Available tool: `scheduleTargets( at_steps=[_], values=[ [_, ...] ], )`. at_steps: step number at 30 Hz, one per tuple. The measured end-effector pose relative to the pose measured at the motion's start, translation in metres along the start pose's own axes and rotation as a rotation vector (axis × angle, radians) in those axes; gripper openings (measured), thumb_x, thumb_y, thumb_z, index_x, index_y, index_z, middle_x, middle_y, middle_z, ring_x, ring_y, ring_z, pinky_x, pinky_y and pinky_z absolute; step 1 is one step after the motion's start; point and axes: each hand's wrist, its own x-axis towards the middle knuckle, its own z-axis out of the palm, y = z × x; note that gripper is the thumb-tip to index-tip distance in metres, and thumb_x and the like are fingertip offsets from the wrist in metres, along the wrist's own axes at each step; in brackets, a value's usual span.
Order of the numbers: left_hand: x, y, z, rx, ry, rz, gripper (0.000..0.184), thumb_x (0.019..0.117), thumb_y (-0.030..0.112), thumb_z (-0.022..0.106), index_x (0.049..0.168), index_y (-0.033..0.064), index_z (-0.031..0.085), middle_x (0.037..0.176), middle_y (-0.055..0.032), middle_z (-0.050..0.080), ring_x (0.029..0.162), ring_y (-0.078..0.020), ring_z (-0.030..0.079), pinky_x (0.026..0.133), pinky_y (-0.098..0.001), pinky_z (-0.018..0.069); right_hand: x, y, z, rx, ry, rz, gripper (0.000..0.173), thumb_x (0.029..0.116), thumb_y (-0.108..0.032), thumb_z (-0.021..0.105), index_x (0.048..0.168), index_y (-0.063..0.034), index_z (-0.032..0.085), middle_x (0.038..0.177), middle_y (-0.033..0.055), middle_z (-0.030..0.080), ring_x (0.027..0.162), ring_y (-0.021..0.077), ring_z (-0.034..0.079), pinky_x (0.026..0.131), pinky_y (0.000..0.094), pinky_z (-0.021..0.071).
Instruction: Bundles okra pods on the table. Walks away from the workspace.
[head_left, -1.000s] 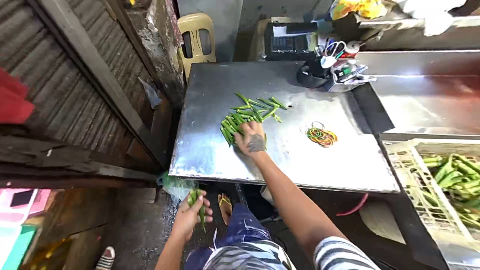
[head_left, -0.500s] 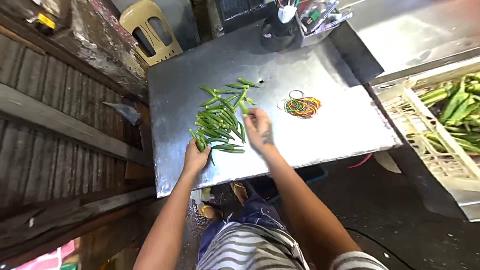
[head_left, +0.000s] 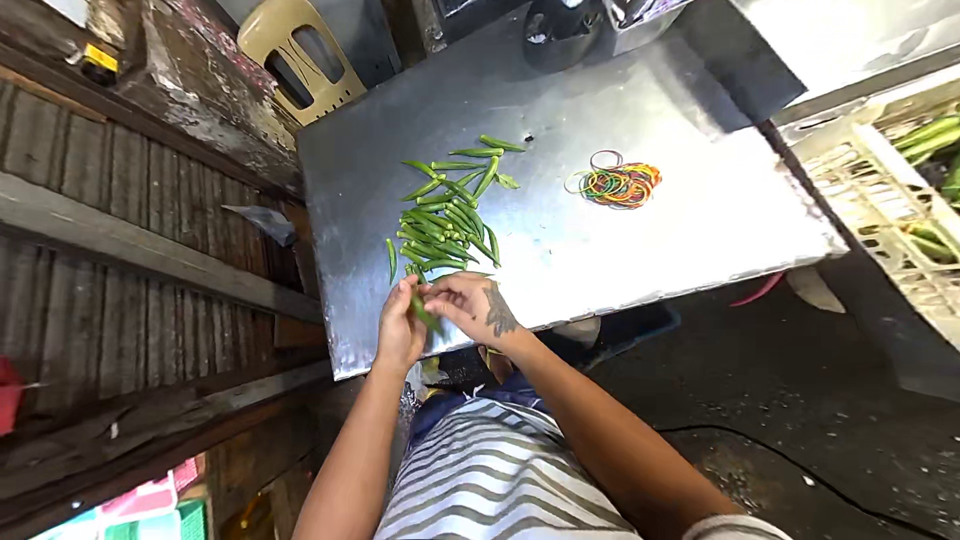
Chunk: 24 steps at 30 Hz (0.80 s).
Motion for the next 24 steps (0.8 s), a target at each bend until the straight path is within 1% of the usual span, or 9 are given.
scheduleTargets(
  at_steps=[2,3,5,8,12,15,19,22,24],
  values=[
    [-0.002,0.007,0.003,-0.296,0.103,-0.219,0.04,0.1128,0.036,0.028,0.103,0.0111,0.058,0.064,0.0011,0.051,0.053,-0.0138,0.055,0.058,-0.0337,0.0563,0.019,0.013,-0.002,-0.298,0.106,-0.04,0.034,0.098,-0.042,0.067,0.106,-0.0107,0.076,0.099,0.009,0.072,0.093,0.024,0.07,0.083,0.046,0.0594],
    [-0.002,0.006,-0.003,-0.377,0.121,-0.283,0.043,0.1128,0.039,0.027,0.093,0.0129,0.055,0.056,0.0041,0.044,0.044,-0.0116,0.047,0.049,-0.0297,0.0517,0.028,0.022,-0.007,-0.501,0.119,0.001,0.037,0.0978,-0.044,0.067,0.11,-0.01,0.073,0.105,0.0134,0.069,0.1,0.0316,0.067,0.084,0.0516,0.057],
    [-0.004,0.006,-0.018,-0.46,0.128,-0.36,0.047,0.1115,0.045,0.028,0.088,0.013,0.053,0.056,0.0034,0.045,0.043,-0.0122,0.049,0.046,-0.0294,0.0513,0.042,0.037,-0.014,-0.79,0.045,0.082,0.033,0.0947,-0.038,0.072,0.108,-0.0082,0.072,0.11,0.0186,0.066,0.108,0.04,0.062,0.083,0.058,0.0513],
    [-0.01,0.011,-0.032,-0.486,0.144,-0.4,0.052,0.1091,0.051,0.031,0.098,0.0076,0.057,0.075,-0.0069,0.062,0.068,-0.0238,0.067,0.07,-0.0455,0.0617,0.042,0.026,-0.03,-0.881,0.002,0.079,0.022,0.0949,-0.032,0.069,0.1,-0.012,0.076,0.102,0.0125,0.072,0.103,0.0345,0.066,0.084,0.0561,0.0511],
    [-0.021,-0.001,-0.027,-0.487,0.088,-0.388,0.061,0.1082,0.056,0.027,0.117,0.0034,0.058,0.102,-0.017,0.069,0.097,-0.0362,0.069,0.09,-0.0607,0.0558,-0.001,-0.029,-0.02,-0.707,-0.002,0.149,0.028,0.0953,-0.036,0.067,0.09,-0.0095,0.075,0.088,0.0116,0.071,0.091,0.0316,0.069,0.081,0.0556,0.055],
    [-0.013,-0.005,-0.015,-0.395,0.086,-0.34,0.045,0.1113,0.044,0.031,0.124,0.0089,0.057,0.1,-0.0117,0.069,0.086,-0.026,0.069,0.076,-0.0435,0.0593,-0.024,-0.038,0.003,-0.457,-0.147,0.157,0.041,0.0938,-0.047,0.068,0.1,-0.0072,0.077,0.089,0.0092,0.073,0.084,0.0247,0.07,0.08,0.0483,0.0579],
    [0.007,0.001,-0.032,-0.461,0.094,-0.306,0.027,0.1125,0.032,0.034,0.119,0.0154,0.055,0.075,0.0013,0.053,0.055,-0.0094,0.052,0.052,-0.0243,0.0502,-0.012,-0.002,-0.004,-0.558,0.005,0.182,0.033,0.0952,-0.04,0.07,0.107,-0.0096,0.076,0.097,0.0134,0.07,0.091,0.031,0.068,0.079,0.0523,0.0573],
    [0.005,0.013,-0.053,-0.51,0.059,-0.257,0.034,0.1123,0.032,0.035,0.116,0.0092,0.06,0.076,-0.0008,0.055,0.055,-0.0089,0.053,0.051,-0.0218,0.0489,0.006,0.026,-0.001,-0.831,0.01,0.169,0.036,0.0936,-0.041,0.071,0.119,-0.0151,0.073,0.116,0.0179,0.064,0.11,0.0387,0.061,0.087,0.056,0.0524],
    [-0.005,0.016,-0.065,-0.486,0.063,-0.264,0.036,0.1125,0.028,0.034,0.117,0.0041,0.061,0.086,-0.0059,0.061,0.063,-0.0121,0.059,0.059,-0.0242,0.0537,0.012,0.037,0.0,-0.927,0.003,0.089,0.028,0.0969,-0.037,0.067,0.112,-0.0148,0.074,0.112,0.0158,0.066,0.109,0.0377,0.062,0.086,0.0547,0.0517]
  ],
)
